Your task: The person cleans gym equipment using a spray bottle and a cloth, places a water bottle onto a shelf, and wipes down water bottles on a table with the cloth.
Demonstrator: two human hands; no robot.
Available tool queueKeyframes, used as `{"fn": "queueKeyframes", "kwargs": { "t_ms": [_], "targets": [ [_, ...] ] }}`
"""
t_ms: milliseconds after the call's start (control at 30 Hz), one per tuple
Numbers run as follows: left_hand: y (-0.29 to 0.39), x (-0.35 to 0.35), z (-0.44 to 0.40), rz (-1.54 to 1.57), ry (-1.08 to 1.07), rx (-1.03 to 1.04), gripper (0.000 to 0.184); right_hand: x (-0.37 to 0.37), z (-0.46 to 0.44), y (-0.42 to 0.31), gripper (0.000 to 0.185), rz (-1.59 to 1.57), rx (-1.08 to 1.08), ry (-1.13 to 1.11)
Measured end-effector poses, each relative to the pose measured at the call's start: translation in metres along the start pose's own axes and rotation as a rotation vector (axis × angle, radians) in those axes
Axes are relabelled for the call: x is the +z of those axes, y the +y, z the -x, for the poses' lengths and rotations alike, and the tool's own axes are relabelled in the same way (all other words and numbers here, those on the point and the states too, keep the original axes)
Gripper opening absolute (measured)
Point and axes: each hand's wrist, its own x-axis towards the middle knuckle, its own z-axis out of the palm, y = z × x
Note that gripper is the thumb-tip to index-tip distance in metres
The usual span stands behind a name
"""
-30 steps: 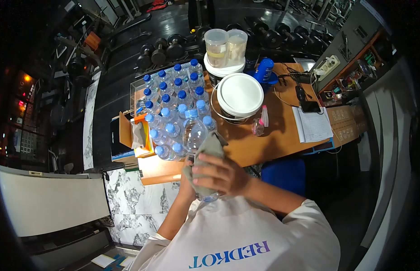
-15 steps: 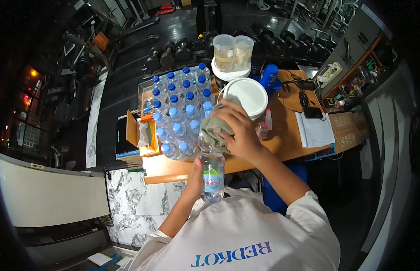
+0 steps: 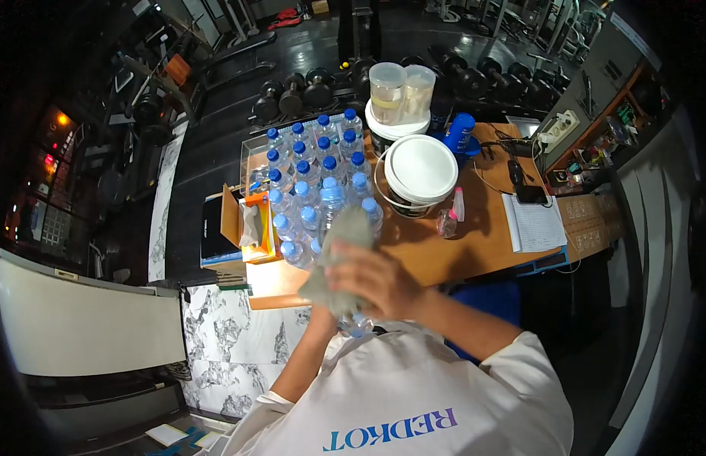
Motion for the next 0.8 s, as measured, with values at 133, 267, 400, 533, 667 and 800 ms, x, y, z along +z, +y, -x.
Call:
{"fn": "queueKeyframes", "kwargs": {
  "t_ms": [133, 267, 400, 533, 667, 800],
  "targets": [
    [0.026, 0.003, -0.007, -0.348, 0.018, 0.237, 0.084, 0.024, 0.034, -0.016, 0.040, -0.196, 0.002, 0.017],
    [0.042, 0.033, 0.005, -0.235, 0.157, 0.160, 0.092, -0.005, 0.040, 0.001, 0.027, -0.376, 0.748, 0.183],
    [0.058, 0.048, -0.002, -0.370, -0.064, 0.105, 0.084, -0.035, 0.009, 0.005, 0.028, -0.300, 0.657, 0.443],
    [0.041, 0.052, 0.001, -0.200, 0.052, 0.040, 0.078, -0.029, -0.025, -0.002, 0.044, -0.122, 0.287, 0.232],
    [0.041, 0.052, -0.009, -0.090, 0.062, 0.063, 0.074, 0.015, -0.006, -0.026, 0.055, -0.164, 0.343, 0.209],
    [0.041, 0.017, -0.004, -0.094, 0.142, 0.044, 0.059, 0.012, 0.039, -0.024, 0.051, -0.245, 0.424, -0.021]
  ]
}}
